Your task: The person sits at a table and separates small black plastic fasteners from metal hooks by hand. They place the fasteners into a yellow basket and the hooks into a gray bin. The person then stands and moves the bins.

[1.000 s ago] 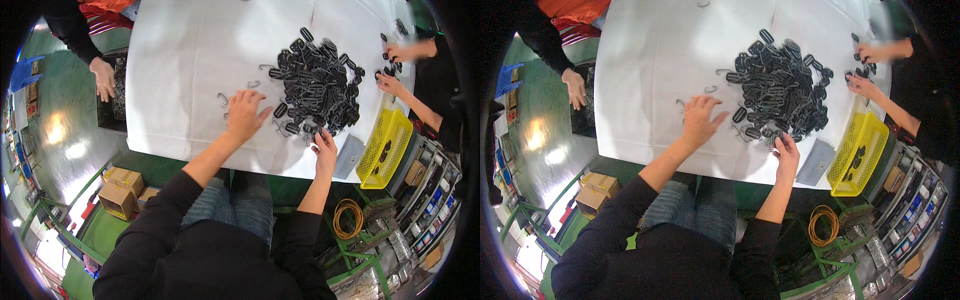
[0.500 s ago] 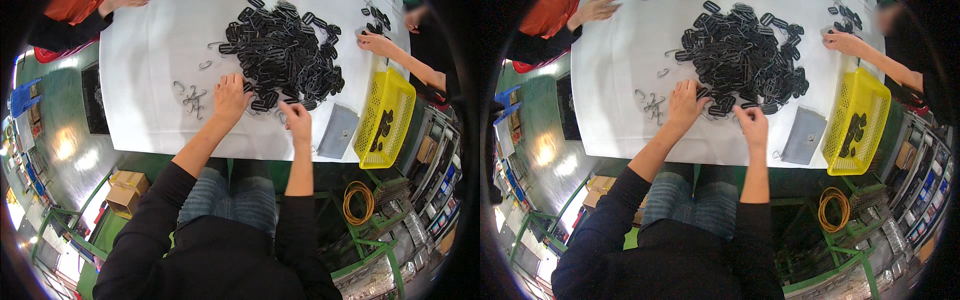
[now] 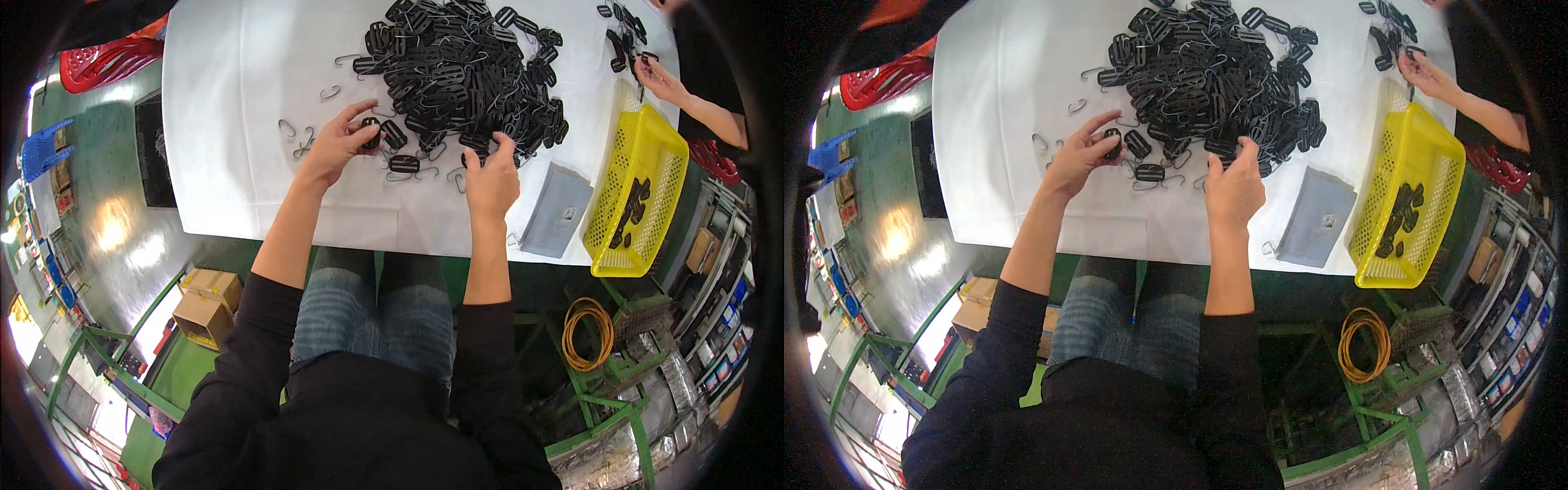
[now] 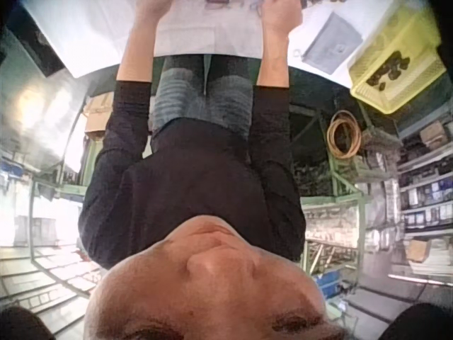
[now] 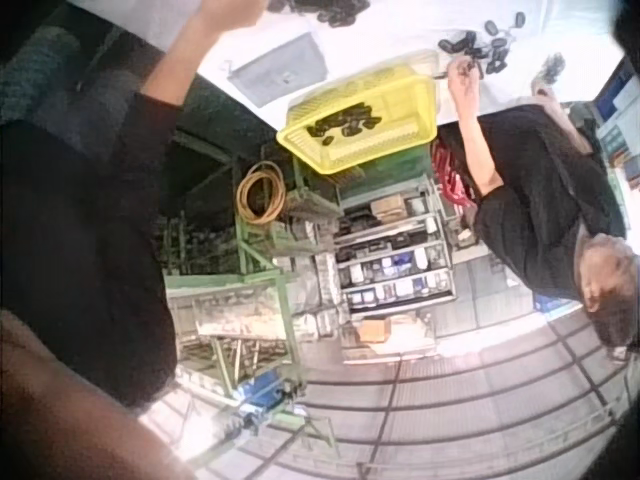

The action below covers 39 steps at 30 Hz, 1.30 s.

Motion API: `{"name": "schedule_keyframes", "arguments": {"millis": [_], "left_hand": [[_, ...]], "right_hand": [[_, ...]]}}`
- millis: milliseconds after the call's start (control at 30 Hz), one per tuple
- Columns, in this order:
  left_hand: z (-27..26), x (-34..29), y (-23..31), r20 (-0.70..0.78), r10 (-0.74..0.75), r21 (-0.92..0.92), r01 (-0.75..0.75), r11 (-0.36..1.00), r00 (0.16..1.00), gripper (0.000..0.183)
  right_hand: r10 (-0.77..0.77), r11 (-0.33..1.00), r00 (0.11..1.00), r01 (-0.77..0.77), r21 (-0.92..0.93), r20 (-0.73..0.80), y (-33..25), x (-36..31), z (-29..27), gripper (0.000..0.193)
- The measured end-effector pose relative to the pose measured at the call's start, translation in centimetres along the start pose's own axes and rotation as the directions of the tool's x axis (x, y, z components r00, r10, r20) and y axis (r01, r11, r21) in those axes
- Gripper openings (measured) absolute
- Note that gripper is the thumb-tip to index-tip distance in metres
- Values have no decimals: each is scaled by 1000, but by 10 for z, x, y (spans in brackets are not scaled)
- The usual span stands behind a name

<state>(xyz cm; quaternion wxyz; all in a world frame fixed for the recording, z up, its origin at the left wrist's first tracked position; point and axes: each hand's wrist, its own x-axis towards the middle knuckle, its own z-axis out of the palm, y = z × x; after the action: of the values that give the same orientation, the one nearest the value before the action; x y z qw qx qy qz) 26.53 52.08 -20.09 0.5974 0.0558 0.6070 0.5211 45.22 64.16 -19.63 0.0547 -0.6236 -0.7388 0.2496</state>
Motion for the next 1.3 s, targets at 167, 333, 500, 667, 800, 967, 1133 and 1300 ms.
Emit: {"name": "schedule_keyframes", "arguments": {"millis": [167,333,500,667,800,967,1133,1300], "left_hand": [[28,8,-1,-114,200,226,-170,959,973,24],[58,13,0,-142,539,805,-220,551,830,20],[85,28,-16,142,670,888,-392,238,728,24],[88,41,-15,48,619,914,-284,289,784,17],[58,33,19,-63,329,406,-277,871,942,12],[39,22,46,5,164,-18,-164,986,986,11],[26,29,42,-222,363,471,-226,852,905,20],[20,18,23,-384,602,724,-176,667,700,35]], "right_hand": [[-190,979,981,192,-75,23,0,0,7,23],[-62,874,965,-72,480,257,10,2,-12,23],[92,823,944,-251,509,317,37,15,-25,19],[170,592,820,-528,609,547,71,10,-45,18],[-10,237,801,-579,780,598,79,2,-58,18],[-162,365,809,-483,796,565,61,11,-43,18],[-449,887,880,416,202,157,31,9,-2,23],[-499,859,865,502,-98,60,14,0,4,17]]}}
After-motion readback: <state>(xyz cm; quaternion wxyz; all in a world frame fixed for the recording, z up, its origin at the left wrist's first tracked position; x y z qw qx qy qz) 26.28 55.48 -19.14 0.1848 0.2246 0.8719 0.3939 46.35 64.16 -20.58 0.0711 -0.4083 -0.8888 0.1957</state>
